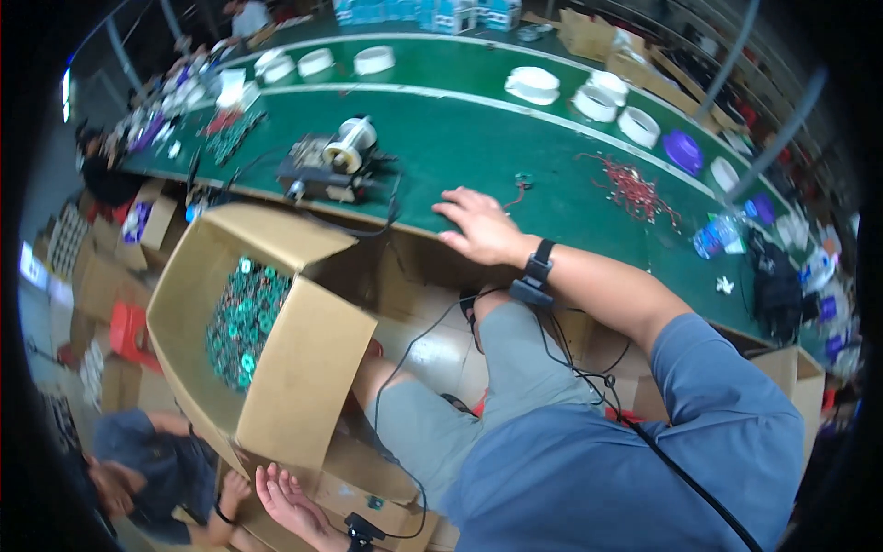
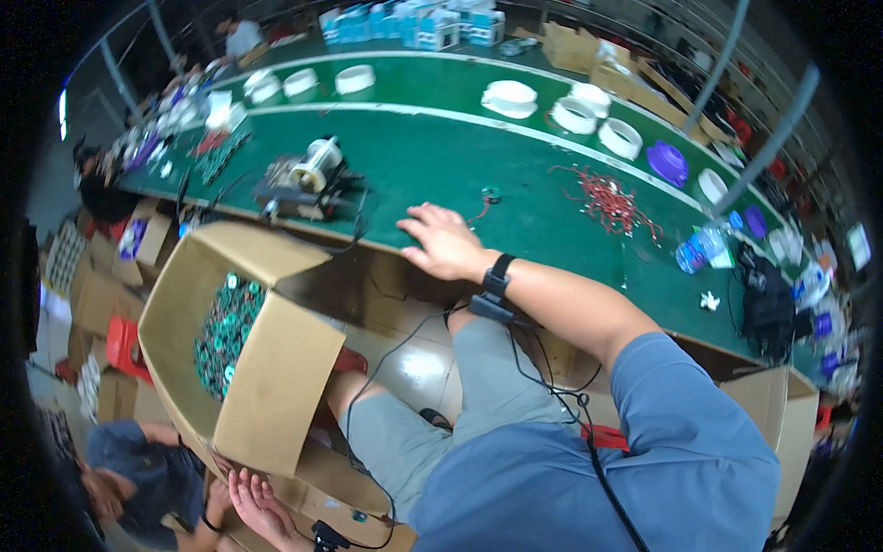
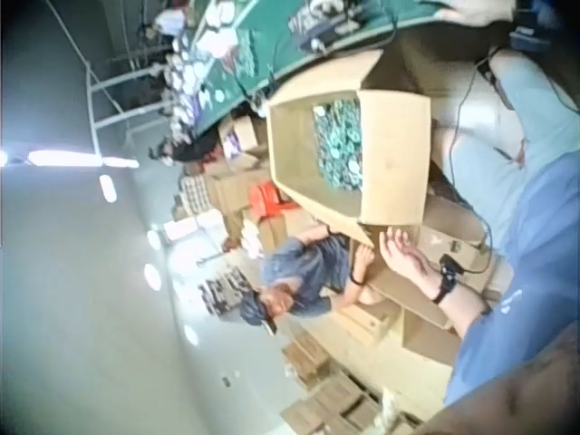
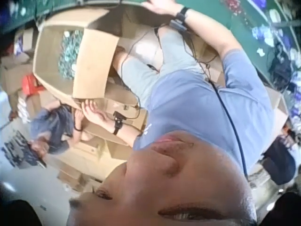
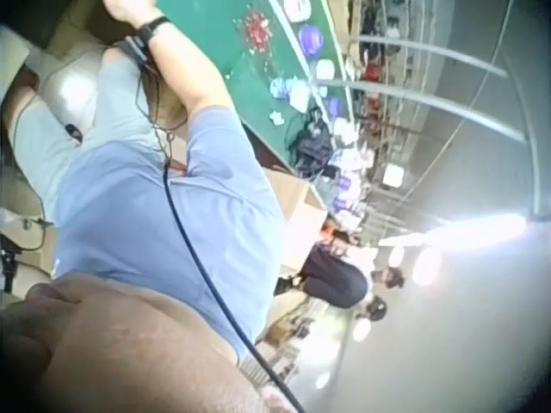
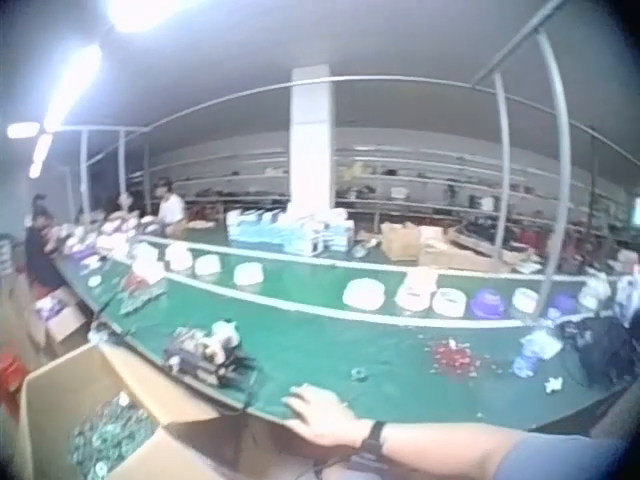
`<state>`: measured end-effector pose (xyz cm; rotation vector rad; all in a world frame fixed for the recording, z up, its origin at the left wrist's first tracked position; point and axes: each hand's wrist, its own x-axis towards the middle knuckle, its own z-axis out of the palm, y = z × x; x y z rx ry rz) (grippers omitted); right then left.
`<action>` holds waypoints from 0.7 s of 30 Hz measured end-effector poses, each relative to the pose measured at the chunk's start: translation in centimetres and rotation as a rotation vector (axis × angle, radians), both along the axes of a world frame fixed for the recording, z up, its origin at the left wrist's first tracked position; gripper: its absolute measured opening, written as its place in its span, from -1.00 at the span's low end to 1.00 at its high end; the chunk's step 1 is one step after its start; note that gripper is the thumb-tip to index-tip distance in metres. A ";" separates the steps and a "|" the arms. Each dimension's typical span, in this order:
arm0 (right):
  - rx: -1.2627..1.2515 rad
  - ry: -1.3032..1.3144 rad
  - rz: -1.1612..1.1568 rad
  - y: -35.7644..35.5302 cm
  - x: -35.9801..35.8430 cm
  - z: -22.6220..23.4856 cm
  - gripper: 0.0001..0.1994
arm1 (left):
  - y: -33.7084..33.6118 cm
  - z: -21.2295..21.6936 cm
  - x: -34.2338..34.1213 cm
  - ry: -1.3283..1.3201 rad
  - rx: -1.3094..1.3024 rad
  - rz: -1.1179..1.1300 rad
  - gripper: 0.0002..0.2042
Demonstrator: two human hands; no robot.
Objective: Manually assembling and inspecting small electronic components on a production line.
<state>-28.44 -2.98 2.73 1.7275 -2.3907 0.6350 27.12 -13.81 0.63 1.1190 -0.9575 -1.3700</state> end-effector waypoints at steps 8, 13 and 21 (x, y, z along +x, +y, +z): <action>-0.224 -0.057 0.054 7.5 -0.2 4.0 -0.50 | 0.6 7.7 -13.5 -0.214 -0.143 -0.179 -0.64; -0.161 -0.145 -0.138 14.7 -4.4 6.1 -0.47 | -1.1 8.1 -18.3 -0.096 -0.276 -0.400 -0.69; -0.095 -0.154 -0.209 22.4 -7.7 10.7 -0.43 | -0.7 15.5 -27.7 0.199 -0.549 -0.648 -0.71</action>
